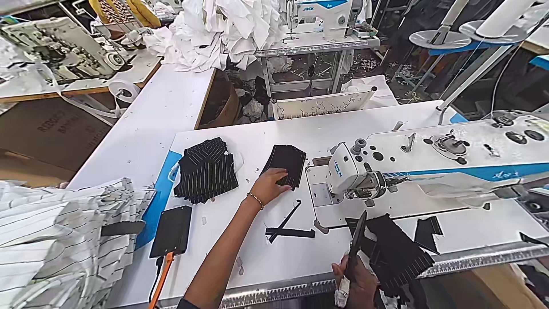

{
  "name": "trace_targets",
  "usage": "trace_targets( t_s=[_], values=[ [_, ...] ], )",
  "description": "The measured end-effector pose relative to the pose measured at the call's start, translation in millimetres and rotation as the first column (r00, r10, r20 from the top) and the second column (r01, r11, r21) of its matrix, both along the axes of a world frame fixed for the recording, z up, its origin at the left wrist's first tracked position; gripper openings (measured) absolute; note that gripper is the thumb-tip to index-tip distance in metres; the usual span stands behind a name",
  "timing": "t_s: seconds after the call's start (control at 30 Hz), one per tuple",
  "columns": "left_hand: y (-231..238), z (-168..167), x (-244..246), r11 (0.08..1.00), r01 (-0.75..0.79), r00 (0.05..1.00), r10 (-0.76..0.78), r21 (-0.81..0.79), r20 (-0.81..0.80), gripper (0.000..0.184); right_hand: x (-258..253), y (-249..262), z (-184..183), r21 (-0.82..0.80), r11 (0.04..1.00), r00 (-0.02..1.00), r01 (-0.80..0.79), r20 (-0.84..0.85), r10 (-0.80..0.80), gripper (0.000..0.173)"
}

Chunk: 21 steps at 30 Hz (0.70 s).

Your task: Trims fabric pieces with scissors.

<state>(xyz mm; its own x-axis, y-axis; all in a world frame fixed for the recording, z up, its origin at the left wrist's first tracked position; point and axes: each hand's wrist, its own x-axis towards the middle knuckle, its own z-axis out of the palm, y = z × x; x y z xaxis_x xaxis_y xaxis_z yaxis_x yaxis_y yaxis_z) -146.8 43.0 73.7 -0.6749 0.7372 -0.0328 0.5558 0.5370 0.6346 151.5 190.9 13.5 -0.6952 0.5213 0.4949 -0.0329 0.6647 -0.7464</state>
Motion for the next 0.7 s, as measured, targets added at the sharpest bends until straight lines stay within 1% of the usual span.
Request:
trace_targets(
  t_s=[0.07,0.13,0.2,0.27,0.37,0.43,0.53,0.6,0.67,0.7],
  values=[
    [3.6,-4.0,10.3,0.998,0.013,0.999,-0.016,-0.054,-0.039,0.047,-1.2,-1.1,0.1,0.034,0.999,1.000,0.023,-0.004,-0.023,0.052],
    [13.2,-3.1,18.0,0.994,-0.026,0.998,0.020,-0.106,-0.059,0.045,-2.6,-1.7,-1.5,0.059,0.998,0.999,0.034,-0.017,-0.033,0.052],
    [24.2,-5.5,22.0,0.991,-0.075,0.994,0.065,-0.107,-0.093,0.043,-3.5,-1.6,-3.6,0.058,0.998,0.999,0.029,-0.037,-0.027,0.050],
    [34.1,-8.0,20.7,0.989,-0.135,0.988,0.130,-0.058,-0.083,0.040,-5.0,-0.7,-4.3,0.047,0.999,0.998,0.019,-0.062,-0.016,0.048],
    [43.4,-9.8,15.9,0.972,-0.233,0.972,0.234,0.041,0.002,0.036,-5.9,0.0,-3.6,0.034,0.999,0.996,0.004,-0.092,0.000,0.044],
    [46.6,-8.4,13.0,0.956,-0.287,0.957,0.284,0.055,0.055,0.036,-6.1,-0.3,-4.2,0.023,1.000,0.995,-0.005,-0.101,0.007,0.044],
    [49.5,-6.8,11.3,0.938,-0.336,0.939,0.327,0.088,0.101,0.030,-6.7,-1.6,-5.5,0.006,1.000,0.994,0.006,-0.105,-0.005,0.041],
    [49.0,-6.0,10.8,0.926,-0.356,0.932,0.344,0.126,0.111,0.026,-6.5,-2.2,-5.5,0.000,1.000,0.995,0.005,-0.103,-0.005,0.042],
    [48.1,-2.8,9.9,0.901,-0.378,0.926,0.366,0.213,0.094,0.024,-6.5,-1.6,-6.0,0.000,1.000,0.994,0.009,-0.107,-0.009,0.042],
    [48.1,-0.2,9.8,0.884,-0.385,0.922,0.384,0.264,0.060,0.023,-6.7,-1.2,-6.0,-0.001,1.000,0.994,0.010,-0.110,-0.010,0.041]
  ],
)
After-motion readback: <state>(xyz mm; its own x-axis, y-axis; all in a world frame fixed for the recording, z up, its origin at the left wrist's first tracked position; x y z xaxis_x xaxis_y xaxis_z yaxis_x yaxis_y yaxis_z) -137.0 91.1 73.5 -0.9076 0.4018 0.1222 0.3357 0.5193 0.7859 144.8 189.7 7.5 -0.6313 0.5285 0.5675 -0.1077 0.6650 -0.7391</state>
